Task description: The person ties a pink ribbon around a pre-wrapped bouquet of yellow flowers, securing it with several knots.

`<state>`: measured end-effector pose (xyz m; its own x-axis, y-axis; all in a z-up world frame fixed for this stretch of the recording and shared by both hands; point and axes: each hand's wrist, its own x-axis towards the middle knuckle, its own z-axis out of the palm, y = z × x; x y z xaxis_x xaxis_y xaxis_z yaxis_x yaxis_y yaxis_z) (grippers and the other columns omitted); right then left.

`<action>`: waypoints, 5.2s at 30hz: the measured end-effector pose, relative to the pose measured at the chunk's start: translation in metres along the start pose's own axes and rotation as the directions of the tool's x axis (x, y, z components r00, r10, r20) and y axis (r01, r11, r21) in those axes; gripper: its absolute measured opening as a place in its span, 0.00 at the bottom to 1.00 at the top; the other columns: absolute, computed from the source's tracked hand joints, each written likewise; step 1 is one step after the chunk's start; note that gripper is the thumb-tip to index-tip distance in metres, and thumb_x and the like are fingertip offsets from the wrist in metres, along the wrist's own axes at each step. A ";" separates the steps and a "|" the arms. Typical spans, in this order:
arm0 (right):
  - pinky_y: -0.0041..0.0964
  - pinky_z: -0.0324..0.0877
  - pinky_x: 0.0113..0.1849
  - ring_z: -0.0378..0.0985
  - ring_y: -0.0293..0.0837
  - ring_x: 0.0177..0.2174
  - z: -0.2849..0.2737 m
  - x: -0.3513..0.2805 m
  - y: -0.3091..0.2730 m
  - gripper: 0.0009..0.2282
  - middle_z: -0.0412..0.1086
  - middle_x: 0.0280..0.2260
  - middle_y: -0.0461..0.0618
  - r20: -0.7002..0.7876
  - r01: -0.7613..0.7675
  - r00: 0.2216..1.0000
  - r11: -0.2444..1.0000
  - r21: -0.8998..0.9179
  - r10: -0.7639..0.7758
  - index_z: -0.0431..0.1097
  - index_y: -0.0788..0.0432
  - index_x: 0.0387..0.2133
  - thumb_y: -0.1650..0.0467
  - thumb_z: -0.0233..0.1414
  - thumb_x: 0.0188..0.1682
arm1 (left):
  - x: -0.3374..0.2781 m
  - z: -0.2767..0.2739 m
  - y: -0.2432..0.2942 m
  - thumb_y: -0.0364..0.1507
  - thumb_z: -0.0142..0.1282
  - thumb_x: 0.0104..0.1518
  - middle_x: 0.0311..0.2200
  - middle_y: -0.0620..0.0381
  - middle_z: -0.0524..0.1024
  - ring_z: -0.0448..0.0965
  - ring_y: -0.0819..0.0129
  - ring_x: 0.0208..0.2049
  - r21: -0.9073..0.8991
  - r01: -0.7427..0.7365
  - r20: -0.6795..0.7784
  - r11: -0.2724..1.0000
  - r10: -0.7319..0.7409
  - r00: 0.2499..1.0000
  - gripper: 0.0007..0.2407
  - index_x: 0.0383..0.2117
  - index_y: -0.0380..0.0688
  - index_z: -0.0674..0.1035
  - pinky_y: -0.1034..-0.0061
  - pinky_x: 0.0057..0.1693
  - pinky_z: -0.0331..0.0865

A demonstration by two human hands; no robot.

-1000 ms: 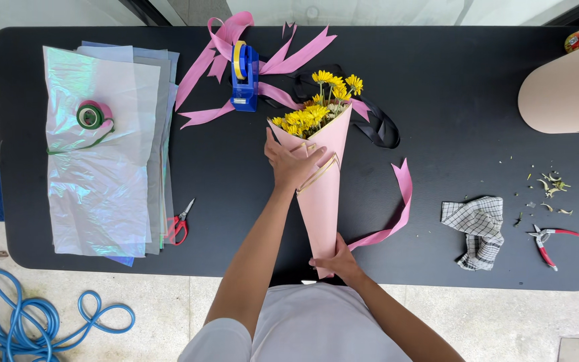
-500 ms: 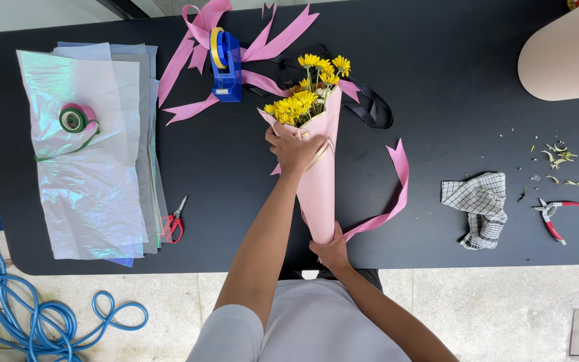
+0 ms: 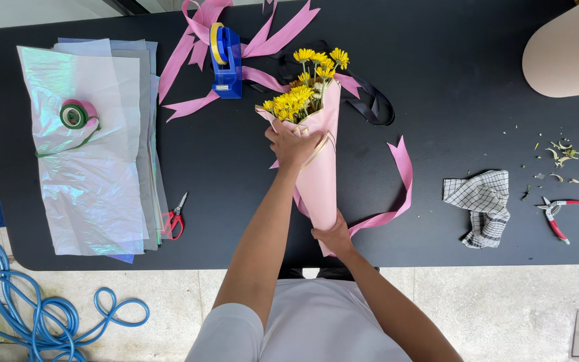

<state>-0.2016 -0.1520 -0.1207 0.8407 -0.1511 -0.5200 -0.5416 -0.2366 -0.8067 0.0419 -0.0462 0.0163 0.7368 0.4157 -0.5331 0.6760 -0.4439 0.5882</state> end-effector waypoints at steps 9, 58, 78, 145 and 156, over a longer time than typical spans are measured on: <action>0.53 0.68 0.42 0.77 0.55 0.40 -0.030 0.022 -0.077 0.33 0.73 0.38 0.55 0.218 -0.305 0.936 0.946 0.111 0.276 0.70 0.55 0.48 0.70 0.73 0.24 | -0.022 -0.029 -0.067 0.34 0.69 0.53 0.67 0.38 0.48 0.56 0.31 0.67 -0.418 -0.314 -0.164 0.853 0.269 0.949 0.39 0.71 0.59 0.56 0.46 0.66 0.63; 0.59 0.70 0.55 0.75 0.63 0.52 -0.055 0.027 -0.169 0.39 0.72 0.51 0.65 0.242 -0.113 0.928 0.834 -0.539 0.282 0.61 0.60 0.54 0.48 0.64 0.36 | -0.023 -0.074 -0.198 0.45 0.38 0.71 0.26 0.63 0.67 0.78 0.74 0.27 -0.683 -0.067 -0.096 0.728 0.001 0.995 0.17 0.31 0.48 0.71 0.85 0.33 0.75; 0.31 0.74 0.24 0.74 0.43 0.23 -0.154 0.113 -0.147 0.16 0.73 0.28 0.55 0.359 -0.031 0.928 0.980 -0.196 0.101 0.75 0.59 0.47 0.74 0.61 0.44 | -0.035 -0.142 -0.195 0.24 0.60 0.59 0.38 0.52 0.70 0.78 0.61 0.45 -0.384 -0.171 -0.151 0.907 0.121 0.981 0.23 0.62 0.49 0.70 0.63 0.55 0.70; 0.42 0.77 0.35 0.81 0.49 0.31 -0.097 -0.075 -0.350 0.10 0.74 0.32 0.47 0.307 0.284 0.949 0.599 -0.749 -0.067 0.75 0.54 0.27 0.62 0.54 0.53 | -0.017 0.012 -0.065 0.37 0.57 0.46 0.41 0.56 0.85 0.81 0.50 0.52 0.207 -0.745 0.865 0.635 0.236 0.442 0.13 0.37 0.65 0.86 0.63 0.59 0.72; 0.27 0.67 0.17 0.74 0.40 0.13 -0.100 -0.029 -0.291 0.09 0.68 0.17 0.51 0.251 -0.067 0.964 0.993 -0.092 0.089 0.71 0.61 0.34 0.70 0.44 0.58 | -0.071 -0.082 -0.046 0.37 0.56 0.59 0.26 0.64 0.78 0.74 0.75 0.28 -0.411 -0.105 0.775 0.906 0.407 0.483 0.08 0.29 0.51 0.83 0.84 0.40 0.68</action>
<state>-0.0683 -0.1744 0.1577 0.7618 0.0747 -0.6435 -0.5946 -0.3137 -0.7403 -0.0416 0.0096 0.0768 0.6377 -0.5948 -0.4893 0.5318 -0.1196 0.8384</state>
